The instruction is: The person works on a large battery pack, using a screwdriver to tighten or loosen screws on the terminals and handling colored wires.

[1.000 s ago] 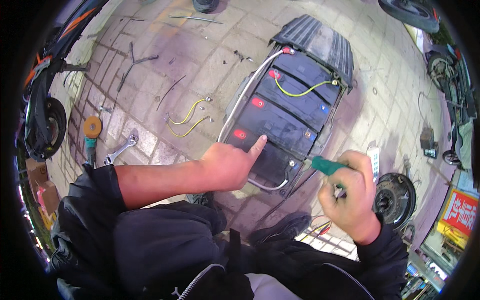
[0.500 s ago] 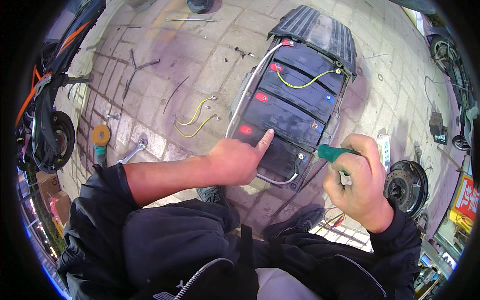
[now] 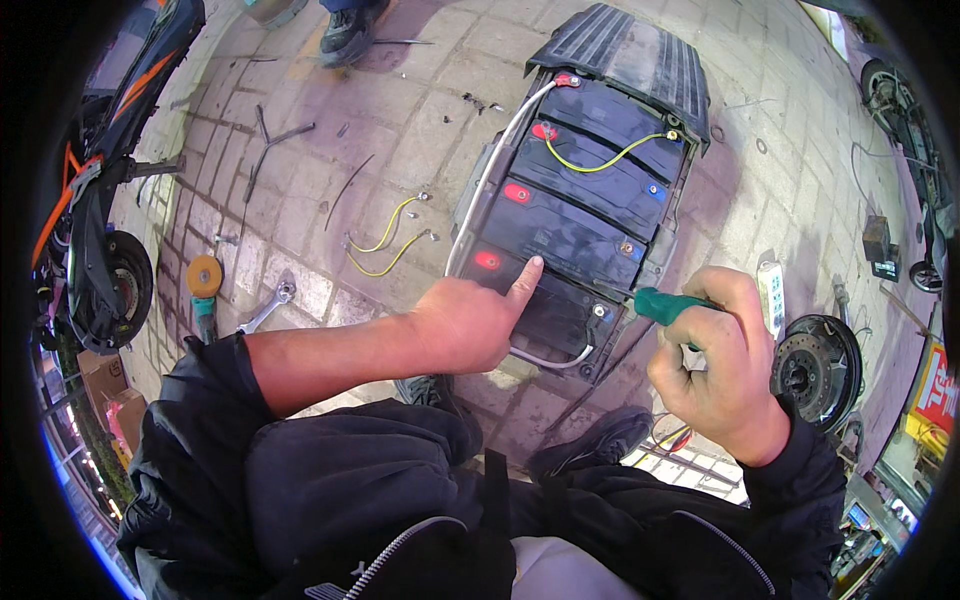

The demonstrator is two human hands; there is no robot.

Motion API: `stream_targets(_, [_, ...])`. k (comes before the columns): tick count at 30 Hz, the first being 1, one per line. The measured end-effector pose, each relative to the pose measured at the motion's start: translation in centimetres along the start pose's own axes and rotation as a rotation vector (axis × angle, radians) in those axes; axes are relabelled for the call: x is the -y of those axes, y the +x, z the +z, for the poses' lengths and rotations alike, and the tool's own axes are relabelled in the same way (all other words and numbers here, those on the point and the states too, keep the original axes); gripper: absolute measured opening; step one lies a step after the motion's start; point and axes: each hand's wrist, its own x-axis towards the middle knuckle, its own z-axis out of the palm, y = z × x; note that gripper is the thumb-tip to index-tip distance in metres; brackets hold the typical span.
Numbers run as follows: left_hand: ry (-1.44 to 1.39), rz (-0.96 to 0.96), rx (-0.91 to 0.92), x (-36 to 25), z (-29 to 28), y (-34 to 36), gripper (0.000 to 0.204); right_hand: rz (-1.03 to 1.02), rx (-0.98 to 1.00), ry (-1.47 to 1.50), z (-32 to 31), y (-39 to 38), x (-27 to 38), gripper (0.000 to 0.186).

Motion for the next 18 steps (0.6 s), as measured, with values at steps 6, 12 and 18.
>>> stream_targets(6, [-0.017,-0.053,-0.024,0.04,-0.08,-0.49,0.093,-0.016,-0.008,0.008,0.07,0.21,0.20,0.035])
stream_targets(12, [0.023,-0.053,-0.053,0.59,0.27,-0.51,0.092,-0.021,-0.015,-0.001,0.08,0.12,0.14,0.035])
stream_targets(18, [0.038,-0.025,-0.113,0.77,0.74,-0.53,0.092,-0.014,-0.019,0.004,0.08,0.18,0.11,0.035])
